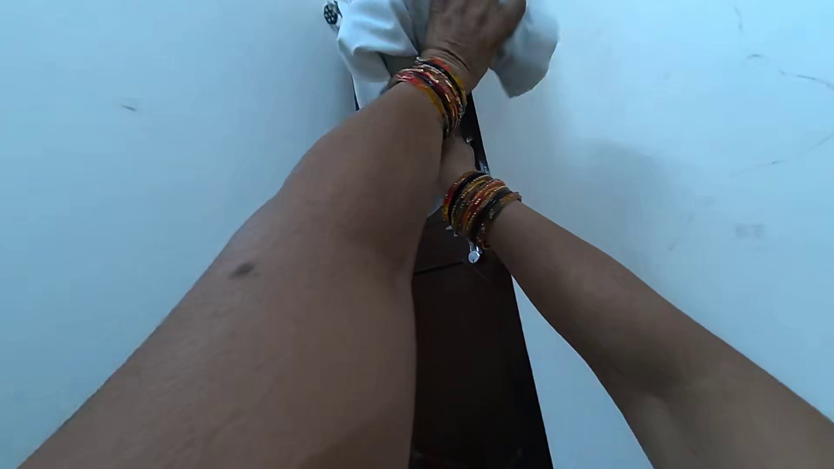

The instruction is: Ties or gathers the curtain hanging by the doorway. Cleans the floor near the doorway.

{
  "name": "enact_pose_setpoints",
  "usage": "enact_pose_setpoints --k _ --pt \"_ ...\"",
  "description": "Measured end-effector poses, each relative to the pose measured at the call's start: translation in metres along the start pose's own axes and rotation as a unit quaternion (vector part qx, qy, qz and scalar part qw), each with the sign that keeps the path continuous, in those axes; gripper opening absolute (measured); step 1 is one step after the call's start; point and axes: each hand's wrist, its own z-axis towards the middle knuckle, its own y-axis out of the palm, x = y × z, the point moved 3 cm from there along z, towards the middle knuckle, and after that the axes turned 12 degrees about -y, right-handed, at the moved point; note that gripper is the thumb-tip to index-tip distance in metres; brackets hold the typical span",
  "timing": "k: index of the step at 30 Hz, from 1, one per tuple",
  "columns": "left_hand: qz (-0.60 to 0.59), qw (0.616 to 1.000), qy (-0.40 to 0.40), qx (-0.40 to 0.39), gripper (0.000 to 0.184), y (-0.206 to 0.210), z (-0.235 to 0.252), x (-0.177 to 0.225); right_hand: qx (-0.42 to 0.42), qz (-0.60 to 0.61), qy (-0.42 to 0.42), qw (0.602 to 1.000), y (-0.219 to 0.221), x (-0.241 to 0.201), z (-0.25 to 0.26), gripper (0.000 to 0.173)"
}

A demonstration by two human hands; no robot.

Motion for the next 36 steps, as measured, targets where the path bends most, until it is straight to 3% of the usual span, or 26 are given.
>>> enact_pose_setpoints --k 2,5,9,14,17,19,21,25,29,32,36 --pt "0.028 0.997 0.06 -0.049 0.044 0.015 0.004 0.01 0.039 -0.034 -0.041 0.998 0.002 0.011 0.0 0.07" --pt "0.105 0.975 0.127 -0.152 0.031 0.036 0.002 0.001 -0.082 -0.053 -0.006 0.995 -0.06 0.008 -0.018 0.062" --pt "0.186 0.944 0.156 -0.225 0.03 0.051 -0.011 -0.016 -0.04 -0.092 -0.008 0.995 -0.08 0.044 -0.019 0.069" --pt "0.175 0.916 0.222 -0.284 0.042 0.042 -0.01 -0.006 0.012 0.168 0.005 0.986 -0.07 0.097 -0.005 0.093" --pt "0.143 0.921 0.213 -0.293 0.049 0.033 -0.011 -0.011 -0.037 0.31 -0.027 0.95 -0.067 0.104 0.002 0.124" --pt "0.134 0.923 0.207 -0.295 0.057 0.027 -0.013 -0.017 -0.093 0.36 -0.047 0.927 -0.066 0.098 0.008 0.133" --pt "0.094 0.936 0.193 -0.28 0.065 0.021 -0.016 -0.028 -0.131 0.386 -0.05 0.912 -0.067 0.092 0.013 0.129" --pt "-0.083 0.973 0.134 -0.169 0.068 0.005 -0.037 -0.052 -0.102 0.4 -0.024 0.91 -0.06 0.084 0.015 0.103" --pt "-0.137 0.987 0.077 -0.045 0.032 0.004 -0.098 -0.054 -0.048 0.338 0.004 0.94 -0.046 0.081 0.01 0.077" --pt "-0.097 0.991 -0.015 -0.092 0.028 0.021 -0.143 -0.063 -0.01 0.301 0.045 0.952 -0.035 0.081 0.009 0.07" --pt "-0.032 0.954 -0.071 -0.289 0.033 0.05 -0.171 -0.076 0.019 0.358 0.062 0.931 -0.021 0.071 0.002 0.068"
